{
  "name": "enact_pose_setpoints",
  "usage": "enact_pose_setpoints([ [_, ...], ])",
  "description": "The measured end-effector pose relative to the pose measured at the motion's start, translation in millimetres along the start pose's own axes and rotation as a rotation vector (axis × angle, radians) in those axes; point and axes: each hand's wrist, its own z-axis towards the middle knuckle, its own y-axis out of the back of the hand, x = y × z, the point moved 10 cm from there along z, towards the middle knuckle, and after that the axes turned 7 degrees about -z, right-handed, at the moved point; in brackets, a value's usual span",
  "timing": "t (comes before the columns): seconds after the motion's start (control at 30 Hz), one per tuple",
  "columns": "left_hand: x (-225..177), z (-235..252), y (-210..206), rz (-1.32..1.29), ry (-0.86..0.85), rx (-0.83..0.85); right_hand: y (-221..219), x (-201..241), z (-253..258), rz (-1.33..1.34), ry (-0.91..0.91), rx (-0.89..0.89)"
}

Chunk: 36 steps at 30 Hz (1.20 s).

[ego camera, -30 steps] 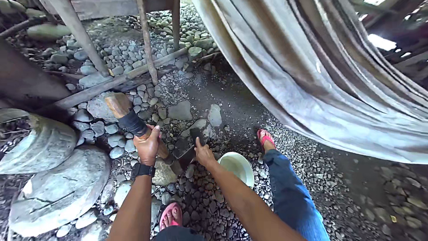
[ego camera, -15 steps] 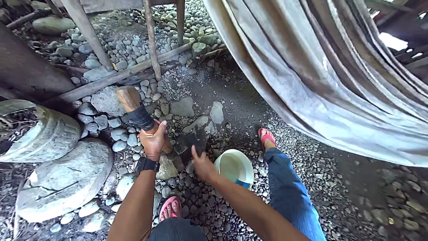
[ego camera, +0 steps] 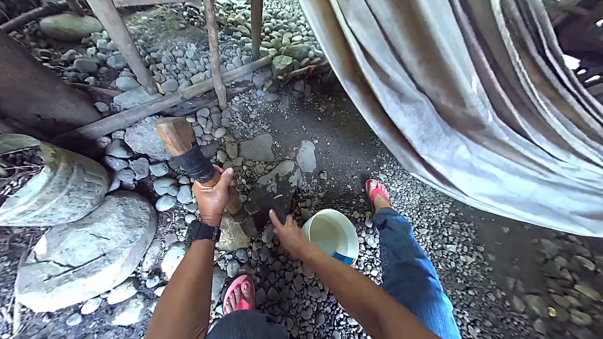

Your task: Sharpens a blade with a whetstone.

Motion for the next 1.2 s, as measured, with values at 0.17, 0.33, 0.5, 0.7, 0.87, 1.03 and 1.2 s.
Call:
enact_pose_setpoints([
  [0.17, -2, -3, 10, -0.008, -0.010, -0.041, 37, -12, 24, 0.107, -0.200, -0.052],
  [0.33, -4, -4, 5, 0.029, 0.003, -0.054, -12, 16, -14, 0.005, 0.064, -0.006],
  [0.5, -6, -9, 4, -0.001, 0.011, -0.018, 42, -6, 22, 0.101, -0.198, -0.029],
  [0.7, -4, -5, 11, -0.044, -0.004, -0.045, -9, 22, -14, 0.001, 0.070, -0.027],
  [0.87, -4, -10, 20, -0.045, -0.002, -0.064, 44, -8, 25, 0.090, -0.216, -0.048],
  [1.03, -3, -9, 16, -0.038, 0.004, -0.063, -13, 26, -18, -0.029, 0.066, -0.012],
  [1.2, -3, -12, 16, -0.056, 0.005, -0.036, 42, -11, 26, 0.083, -0.205, -0.052],
])
